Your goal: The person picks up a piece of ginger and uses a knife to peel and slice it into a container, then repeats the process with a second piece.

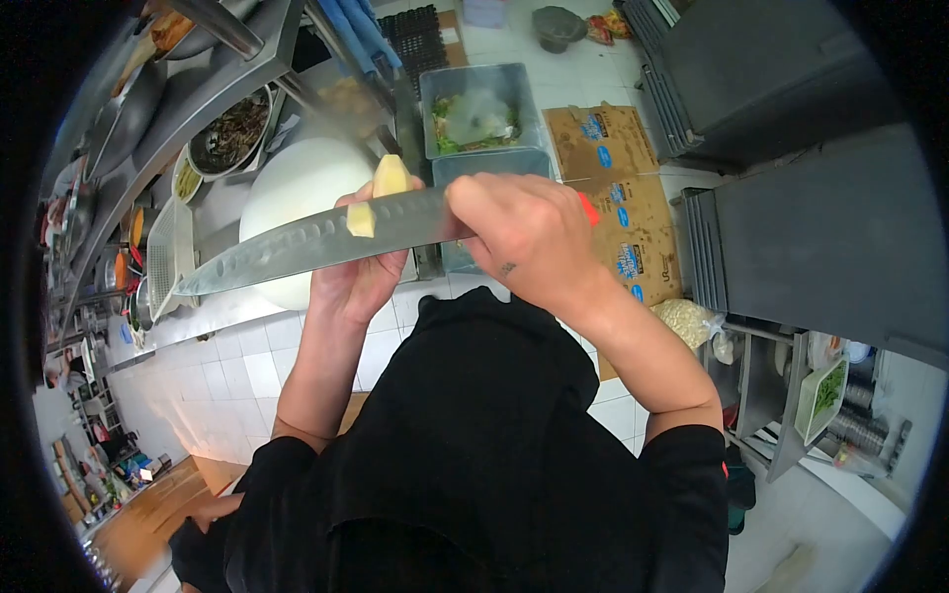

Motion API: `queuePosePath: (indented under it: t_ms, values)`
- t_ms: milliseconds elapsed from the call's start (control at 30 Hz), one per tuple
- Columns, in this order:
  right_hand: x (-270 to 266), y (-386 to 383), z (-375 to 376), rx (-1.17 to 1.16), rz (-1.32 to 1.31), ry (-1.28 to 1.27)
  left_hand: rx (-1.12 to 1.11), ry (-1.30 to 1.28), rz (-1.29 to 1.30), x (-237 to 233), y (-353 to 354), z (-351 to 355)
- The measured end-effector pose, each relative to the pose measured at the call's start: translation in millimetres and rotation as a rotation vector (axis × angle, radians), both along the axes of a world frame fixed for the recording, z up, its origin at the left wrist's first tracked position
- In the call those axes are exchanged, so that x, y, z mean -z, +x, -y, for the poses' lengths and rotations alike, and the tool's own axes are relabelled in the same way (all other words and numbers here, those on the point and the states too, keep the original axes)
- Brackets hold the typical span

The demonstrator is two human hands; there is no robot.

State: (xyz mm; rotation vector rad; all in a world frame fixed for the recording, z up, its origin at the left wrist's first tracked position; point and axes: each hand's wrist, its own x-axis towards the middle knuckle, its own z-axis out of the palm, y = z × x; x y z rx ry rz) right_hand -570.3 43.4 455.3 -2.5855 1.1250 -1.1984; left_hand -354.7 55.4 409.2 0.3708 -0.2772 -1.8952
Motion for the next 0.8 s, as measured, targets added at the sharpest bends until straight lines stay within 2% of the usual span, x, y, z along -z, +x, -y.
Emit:
queuePosePath:
  t_ms: [233,467,800]
  values:
    - [3,2,-1,-0.028,0.013,-0.006,0.113,0.036,-0.022,-3,2,4]
    - [2,4,-2,-0.053,0.036,0.004,0.092,0.05,0.067,-13,-1,3]
    - [6,-1,3,-0.011,0.022,-0.005,0.072,0.036,-0.023,-5,3,1]
